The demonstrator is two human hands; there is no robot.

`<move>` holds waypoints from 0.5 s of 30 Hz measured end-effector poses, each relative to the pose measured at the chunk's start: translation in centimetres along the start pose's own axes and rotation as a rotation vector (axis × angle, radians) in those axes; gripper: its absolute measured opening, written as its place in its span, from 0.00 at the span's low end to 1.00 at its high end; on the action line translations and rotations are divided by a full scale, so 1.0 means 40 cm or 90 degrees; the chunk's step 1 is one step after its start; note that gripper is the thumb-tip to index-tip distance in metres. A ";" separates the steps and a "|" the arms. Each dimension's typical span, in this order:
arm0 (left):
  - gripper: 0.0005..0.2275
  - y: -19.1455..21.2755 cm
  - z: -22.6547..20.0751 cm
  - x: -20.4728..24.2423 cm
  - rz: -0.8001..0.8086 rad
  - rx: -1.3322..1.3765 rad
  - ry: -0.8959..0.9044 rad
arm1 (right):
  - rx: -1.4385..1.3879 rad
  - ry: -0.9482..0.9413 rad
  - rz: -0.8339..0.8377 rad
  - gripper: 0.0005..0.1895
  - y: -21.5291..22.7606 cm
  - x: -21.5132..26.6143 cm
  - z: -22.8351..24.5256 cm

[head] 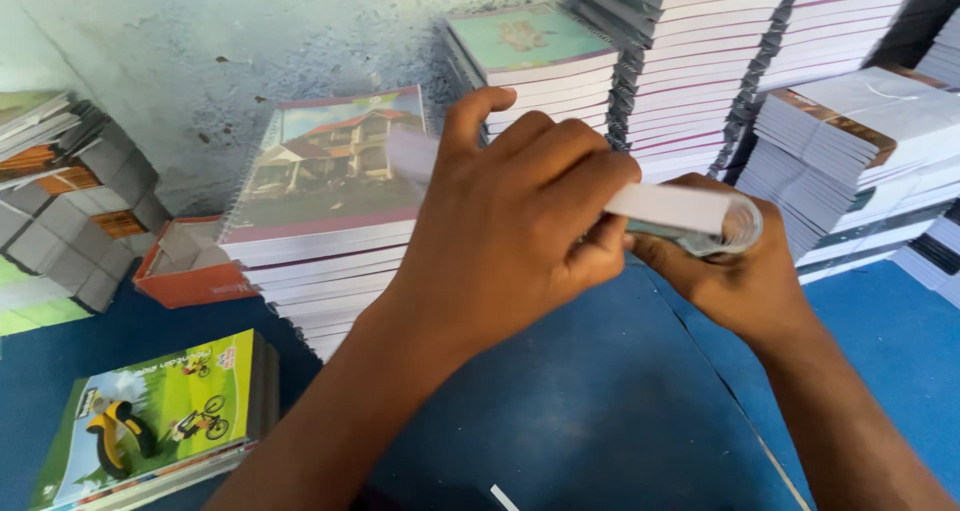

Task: The person picks spiral-bound notebooks from a stack, places them on the floor, and writes on the cover with a black marker. After marking, the notebook is moved to a separate stack. This process is repeated for several notebooks.

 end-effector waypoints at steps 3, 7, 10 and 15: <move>0.10 -0.055 0.001 -0.003 0.031 0.082 0.047 | 0.029 0.006 -0.015 0.13 0.030 0.027 -0.024; 0.11 -0.117 0.001 0.021 0.056 0.115 0.072 | 0.051 -0.106 0.010 0.13 0.070 0.076 -0.069; 0.19 -0.130 0.014 0.073 0.039 0.130 0.143 | 0.029 -0.177 0.004 0.13 0.087 0.125 -0.103; 0.38 -0.166 -0.032 0.236 -0.165 0.089 0.364 | 0.019 -0.235 -0.031 0.13 0.124 0.182 -0.160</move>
Point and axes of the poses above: each hand's wrist, its own x-axis away from the middle knuckle, its own y-axis out of the back of the hand, z = x × y, the point moved 1 cm from there along -x, towards the middle knuckle, and after that the axes turned 6 degrees about -z, right-handed, at the moved point
